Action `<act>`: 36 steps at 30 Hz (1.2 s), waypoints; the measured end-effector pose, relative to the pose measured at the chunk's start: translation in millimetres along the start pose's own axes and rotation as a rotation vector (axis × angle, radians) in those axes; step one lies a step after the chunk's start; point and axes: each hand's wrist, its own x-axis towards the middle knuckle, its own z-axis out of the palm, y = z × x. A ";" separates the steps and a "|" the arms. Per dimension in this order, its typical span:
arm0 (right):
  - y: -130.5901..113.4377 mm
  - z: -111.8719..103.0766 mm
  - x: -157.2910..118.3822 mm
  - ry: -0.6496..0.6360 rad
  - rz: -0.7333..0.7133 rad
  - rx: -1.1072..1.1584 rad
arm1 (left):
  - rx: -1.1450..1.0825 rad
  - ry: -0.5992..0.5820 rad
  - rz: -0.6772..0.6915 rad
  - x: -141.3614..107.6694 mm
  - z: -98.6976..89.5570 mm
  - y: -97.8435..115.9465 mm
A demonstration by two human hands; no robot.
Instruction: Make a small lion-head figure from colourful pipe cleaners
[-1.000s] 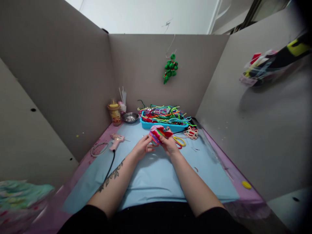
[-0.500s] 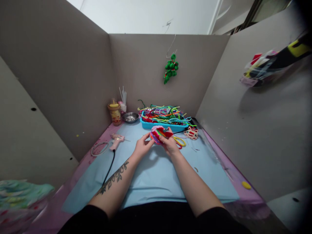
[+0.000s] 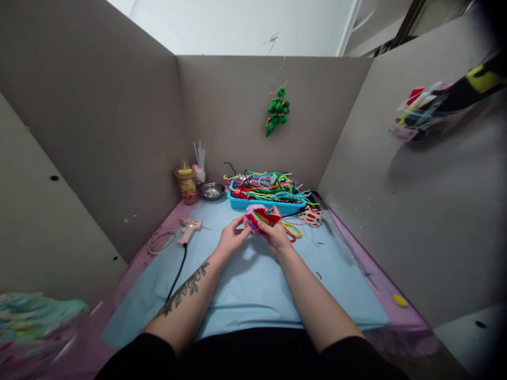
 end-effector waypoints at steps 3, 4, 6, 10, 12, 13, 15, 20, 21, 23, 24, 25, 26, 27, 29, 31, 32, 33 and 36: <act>0.1 -0.5 0.2 -0.006 -0.007 -0.016 | 0.004 -0.001 0.001 0.2 0.2 -0.5; 0.3 -0.8 0.4 -0.011 -0.010 -0.022 | 0.005 -0.002 0.001 0.2 0.4 -0.5; 1.0 -1.5 0.9 -0.019 -0.018 -0.038 | 0.005 -0.001 -0.005 0.3 0.5 -0.3; 3.5 -3.5 2.6 -0.018 -0.040 -0.082 | -0.008 -0.001 -0.022 -0.6 0.3 1.6; 4.4 -4.4 3.3 -0.025 -0.064 -0.105 | -0.012 -0.002 -0.030 -1.5 0.3 2.9; 4.7 -4.8 3.5 -0.031 -0.075 -0.115 | -0.012 -0.001 -0.034 -1.9 0.4 3.5; 4.5 -5.1 3.4 -0.045 -0.092 -0.135 | -0.008 0.005 -0.041 -2.7 0.6 4.5; 2.1 -5.1 1.7 -0.055 -0.112 -0.184 | 0.005 0.018 -0.043 -3.6 1.1 6.5; 1.7 -5.0 1.4 -0.056 -0.114 -0.189 | 0.004 0.019 -0.042 -3.7 1.0 6.8; 1.1 -4.8 1.1 -0.058 -0.115 -0.196 | 0.001 0.017 -0.037 -3.9 0.9 7.4; 0.9 -4.7 1.0 -0.059 -0.113 -0.198 | 0.000 0.017 -0.034 -4.0 0.8 7.6; 0.7 -4.5 0.9 -0.059 -0.113 -0.199 | -0.001 0.016 -0.030 -4.2 0.7 7.7; 0.5 -4.3 0.9 -0.060 -0.113 -0.200 | -0.002 0.014 -0.028 -4.3 0.6 7.8; 0.3 -4.1 0.9 -0.062 -0.112 -0.200 | -0.003 0.012 -0.027 -4.4 0.6 7.8; 0.0 -3.9 0.7 -0.062 -0.111 -0.205 | -0.009 0.008 -0.033 -4.5 0.5 7.7; -0.2 -3.9 0.6 -0.062 -0.109 -0.215 | -0.024 -0.004 -0.047 -4.4 0.3 7.5; -0.2 -4.1 0.6 -0.064 -0.108 -0.219 | -0.032 -0.008 -0.053 -4.3 0.3 7.4; -0.1 -4.2 0.5 -0.066 -0.109 -0.222 | -0.036 -0.009 -0.060 -4.2 0.1 7.3; 0.2 -4.7 0.3 -0.074 -0.113 -0.226 | -0.027 0.001 -0.077 -3.8 -0.3 6.9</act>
